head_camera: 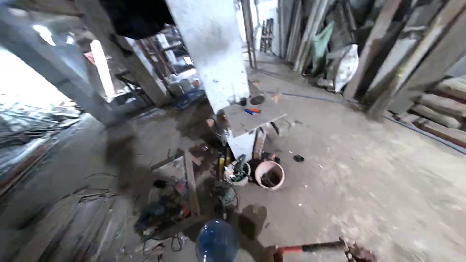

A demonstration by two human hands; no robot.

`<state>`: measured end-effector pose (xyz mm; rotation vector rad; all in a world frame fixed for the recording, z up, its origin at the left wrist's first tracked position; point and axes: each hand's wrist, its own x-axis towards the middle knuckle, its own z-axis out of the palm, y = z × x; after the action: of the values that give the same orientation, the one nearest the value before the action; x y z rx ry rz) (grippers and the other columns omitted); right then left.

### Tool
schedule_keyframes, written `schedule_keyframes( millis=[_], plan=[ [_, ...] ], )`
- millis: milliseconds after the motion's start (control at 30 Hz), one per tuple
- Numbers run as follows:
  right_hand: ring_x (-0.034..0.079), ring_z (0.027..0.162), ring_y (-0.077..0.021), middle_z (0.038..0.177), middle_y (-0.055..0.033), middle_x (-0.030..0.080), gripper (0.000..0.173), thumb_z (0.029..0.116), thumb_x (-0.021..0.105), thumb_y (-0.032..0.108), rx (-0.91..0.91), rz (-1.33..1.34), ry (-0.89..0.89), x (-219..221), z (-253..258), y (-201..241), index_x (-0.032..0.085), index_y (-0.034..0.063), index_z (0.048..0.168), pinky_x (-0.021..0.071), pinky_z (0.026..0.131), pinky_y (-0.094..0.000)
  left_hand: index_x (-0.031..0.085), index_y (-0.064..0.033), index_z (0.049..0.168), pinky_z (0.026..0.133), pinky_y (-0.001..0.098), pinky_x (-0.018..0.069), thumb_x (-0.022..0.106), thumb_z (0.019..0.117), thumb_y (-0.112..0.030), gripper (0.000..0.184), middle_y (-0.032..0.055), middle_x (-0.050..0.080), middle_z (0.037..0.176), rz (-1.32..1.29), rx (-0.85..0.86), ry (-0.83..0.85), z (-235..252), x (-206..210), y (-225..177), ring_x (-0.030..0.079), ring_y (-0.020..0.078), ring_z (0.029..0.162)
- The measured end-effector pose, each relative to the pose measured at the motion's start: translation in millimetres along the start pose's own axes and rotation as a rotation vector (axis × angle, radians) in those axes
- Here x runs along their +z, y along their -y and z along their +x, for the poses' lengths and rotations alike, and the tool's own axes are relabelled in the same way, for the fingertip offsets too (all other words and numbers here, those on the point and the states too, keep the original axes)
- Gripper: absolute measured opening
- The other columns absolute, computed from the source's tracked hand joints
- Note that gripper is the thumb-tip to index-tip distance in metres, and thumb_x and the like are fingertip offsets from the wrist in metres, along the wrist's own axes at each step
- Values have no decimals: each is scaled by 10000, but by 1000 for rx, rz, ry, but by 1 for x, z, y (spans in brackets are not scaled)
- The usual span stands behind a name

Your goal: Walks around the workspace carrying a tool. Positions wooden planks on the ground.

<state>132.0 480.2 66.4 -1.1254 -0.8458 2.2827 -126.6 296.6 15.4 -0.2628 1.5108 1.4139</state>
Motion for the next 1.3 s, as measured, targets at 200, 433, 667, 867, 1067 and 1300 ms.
schedule_keyframes(
  millis=[200, 433, 667, 867, 1067, 1300],
  plan=[
    [623, 573, -60, 684, 70, 660, 259, 933, 426, 126, -68, 17, -90, -85, 12, 76, 659, 187, 1029, 565, 561, -267, 611, 24, 1068, 607, 240, 528, 503, 1058, -117, 178, 46, 626, 771, 112, -34, 138, 42, 123, 9, 594, 94, 626],
    [595, 538, -89, 705, 9, 651, 145, 951, 539, 150, -82, 168, -220, -128, 77, 126, 673, 117, 996, 551, 524, -277, 598, 57, 1083, 634, 268, 541, 507, 1047, -64, 156, 81, 628, 800, 216, -57, 124, 97, 227, -30, 600, 121, 652],
    [512, 461, -94, 618, 2, 570, 196, 1041, 443, 106, -72, 194, -436, -158, 180, 223, 622, 79, 964, 493, 457, -278, 596, 40, 975, 544, 251, 509, 521, 1037, -72, 149, 72, 591, 700, 349, -169, 167, 225, 379, -97, 564, 119, 561],
    [523, 458, -79, 644, 17, 619, 223, 1029, 426, 155, -220, 137, -620, -179, 269, 350, 618, 104, 928, 491, 436, -277, 600, 76, 1137, 696, 313, 538, 563, 1023, -59, 181, 144, 625, 938, 446, -84, 316, 307, 569, -197, 593, 170, 749],
    [533, 454, -40, 598, 67, 595, 205, 995, 442, 186, -284, 126, -568, -199, 361, 408, 637, 174, 932, 515, 459, -246, 535, 73, 1197, 687, 306, 525, 601, 993, -54, 250, 134, 597, 947, 474, 36, 356, 376, 675, -269, 579, 163, 749],
    [559, 495, -54, 753, 0, 698, 222, 894, 536, 115, -124, -158, -297, -218, 544, 509, 684, 54, 1047, 503, 463, -240, 572, 74, 1198, 689, 310, 548, 561, 1009, -57, 230, 147, 657, 937, 349, -122, 78, 485, 686, -312, 623, 163, 731]
  ],
)
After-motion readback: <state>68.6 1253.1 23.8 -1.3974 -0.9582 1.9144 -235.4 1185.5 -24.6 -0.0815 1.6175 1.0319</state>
